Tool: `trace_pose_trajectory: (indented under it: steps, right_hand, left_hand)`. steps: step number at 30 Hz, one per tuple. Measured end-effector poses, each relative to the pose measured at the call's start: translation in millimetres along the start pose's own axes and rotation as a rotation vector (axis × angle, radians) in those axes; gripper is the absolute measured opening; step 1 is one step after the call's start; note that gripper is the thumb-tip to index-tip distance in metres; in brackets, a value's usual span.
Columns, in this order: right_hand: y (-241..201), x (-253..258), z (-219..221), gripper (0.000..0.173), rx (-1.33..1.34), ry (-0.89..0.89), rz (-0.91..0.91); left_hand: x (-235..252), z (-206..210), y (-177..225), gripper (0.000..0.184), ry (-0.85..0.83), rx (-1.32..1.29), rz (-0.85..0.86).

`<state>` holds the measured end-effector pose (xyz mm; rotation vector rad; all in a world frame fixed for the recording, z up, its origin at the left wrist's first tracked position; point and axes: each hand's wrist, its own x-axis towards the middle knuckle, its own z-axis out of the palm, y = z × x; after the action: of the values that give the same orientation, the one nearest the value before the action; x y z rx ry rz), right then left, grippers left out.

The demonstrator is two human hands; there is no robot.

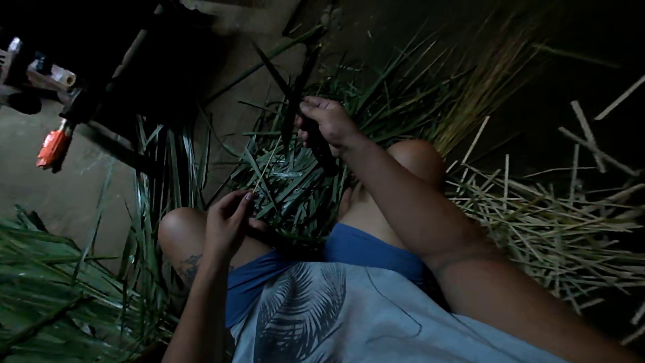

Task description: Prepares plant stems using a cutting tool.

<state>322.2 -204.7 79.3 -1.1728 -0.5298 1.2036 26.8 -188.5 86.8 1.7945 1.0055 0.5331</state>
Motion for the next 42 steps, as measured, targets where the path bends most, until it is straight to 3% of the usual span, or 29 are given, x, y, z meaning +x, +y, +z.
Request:
trace_pose_trajectory:
  steps: [14,19,26,36,39,42]
  right_hand:
    - [-8,24,-30,0.031,0.035,0.217,0.058]
    - [-18,46,-62,0.029,0.021,0.390,-0.015]
    - [8,26,-20,0.030,-0.108,0.136,-0.025]
    - [54,-17,49,0.033,-0.298,-0.512,0.200]
    - [67,-18,55,0.034,-0.194,-0.574,0.246]
    - [63,-16,53,0.040,-0.120,-0.465,0.252]
  left_hand:
    - [-35,-31,-31,0.019,-0.054,0.008,-0.019]
    - [-58,-60,-48,0.021,0.007,0.093,-0.158]
    - [-62,-62,-52,0.023,0.121,0.181,-0.161]
    - [-40,-30,-39,0.020,0.141,0.117,-0.065]
    - [-36,-23,-34,0.019,0.131,0.146,-0.047]
    - [-34,-22,-34,0.019,0.130,0.170,-0.044]
